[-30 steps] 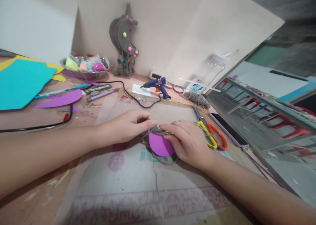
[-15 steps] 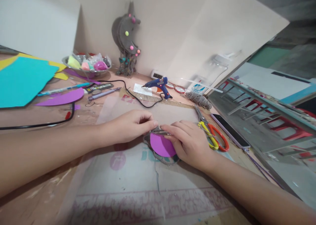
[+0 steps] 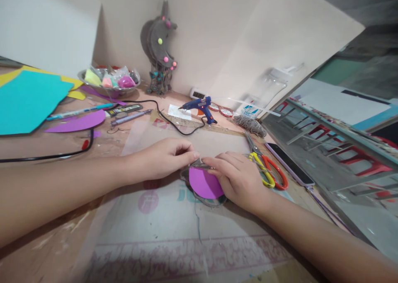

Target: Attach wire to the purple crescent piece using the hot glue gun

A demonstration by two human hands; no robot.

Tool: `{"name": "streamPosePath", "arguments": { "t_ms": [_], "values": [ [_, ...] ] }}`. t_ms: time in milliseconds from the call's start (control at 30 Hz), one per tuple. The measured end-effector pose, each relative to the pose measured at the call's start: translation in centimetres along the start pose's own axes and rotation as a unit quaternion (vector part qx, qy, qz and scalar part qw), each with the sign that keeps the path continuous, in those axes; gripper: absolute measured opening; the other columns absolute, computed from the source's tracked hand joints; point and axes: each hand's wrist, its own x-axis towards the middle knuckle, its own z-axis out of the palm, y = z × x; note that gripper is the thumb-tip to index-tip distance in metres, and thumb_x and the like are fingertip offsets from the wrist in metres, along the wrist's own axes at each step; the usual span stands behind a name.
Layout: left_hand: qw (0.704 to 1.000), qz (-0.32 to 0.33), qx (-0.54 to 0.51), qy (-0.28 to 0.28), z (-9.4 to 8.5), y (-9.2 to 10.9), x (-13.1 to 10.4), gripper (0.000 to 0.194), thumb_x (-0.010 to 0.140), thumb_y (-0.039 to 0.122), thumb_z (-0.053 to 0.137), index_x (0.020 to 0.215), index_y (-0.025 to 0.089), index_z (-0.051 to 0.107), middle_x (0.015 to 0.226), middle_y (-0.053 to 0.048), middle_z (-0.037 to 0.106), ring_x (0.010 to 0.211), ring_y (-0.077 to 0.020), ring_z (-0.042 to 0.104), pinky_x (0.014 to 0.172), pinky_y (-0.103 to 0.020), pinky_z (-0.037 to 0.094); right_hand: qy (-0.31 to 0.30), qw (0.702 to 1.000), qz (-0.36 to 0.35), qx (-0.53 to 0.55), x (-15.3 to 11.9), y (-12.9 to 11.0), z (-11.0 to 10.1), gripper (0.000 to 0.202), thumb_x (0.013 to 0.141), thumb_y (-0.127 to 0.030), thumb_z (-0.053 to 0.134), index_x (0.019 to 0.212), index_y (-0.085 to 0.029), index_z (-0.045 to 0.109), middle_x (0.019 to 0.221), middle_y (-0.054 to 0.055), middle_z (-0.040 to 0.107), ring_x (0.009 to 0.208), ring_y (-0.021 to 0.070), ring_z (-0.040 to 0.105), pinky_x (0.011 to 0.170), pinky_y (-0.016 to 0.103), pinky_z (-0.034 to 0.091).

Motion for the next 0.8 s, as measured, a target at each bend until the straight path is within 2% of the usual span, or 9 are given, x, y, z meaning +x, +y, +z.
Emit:
{"name": "streamPosePath", "arguments": {
  "t_ms": [200, 533, 800],
  "values": [
    [1.0, -0.011, -0.02, -0.002, -0.09, 0.11, -0.02, 0.03, 0.087, 0.038, 0.041, 0.067, 0.017, 0.048, 0.06, 0.004, 0.05, 0.056, -0.0106, 0.049, 0.054, -0.022, 0.037, 0.014, 0.997, 0.043, 0.066, -0.27, 0.22, 0.02, 0.025, 0.088, -0.017, 0.047, 0.111, -0.015, 0.054, 0.083, 0.006, 0.06, 0.073, 0.0171, 0.054, 0.065, 0.029, 0.042],
    [0.999, -0.025, -0.032, -0.002, 0.01, 0.29, -0.08, 0.029, 0.086, 0.039, 0.043, 0.067, 0.017, 0.049, 0.06, 0.004, 0.05, 0.056, -0.0105, 0.049, 0.054, -0.022, 0.037, -0.006, 1.0, 0.024, 0.016, -0.08, -0.02, -0.01, 0.023, 0.088, -0.018, 0.047, 0.109, -0.015, 0.056, 0.081, 0.006, 0.061, 0.071, 0.0175, 0.052, 0.064, 0.03, 0.04],
    [1.0, -0.014, -0.012, 0.004, -0.11, 0.33, -0.07, 0.031, 0.087, 0.04, 0.043, 0.066, 0.017, 0.049, 0.061, 0.004, 0.048, 0.058, -0.0106, 0.046, 0.054, -0.022, 0.034, 0.002, 1.0, 0.02, -0.006, 0.19, -0.33, 0.02, 0.021, 0.089, -0.018, 0.047, 0.107, -0.014, 0.057, 0.08, 0.006, 0.062, 0.071, 0.0179, 0.052, 0.064, 0.031, 0.041]
  ]
}}
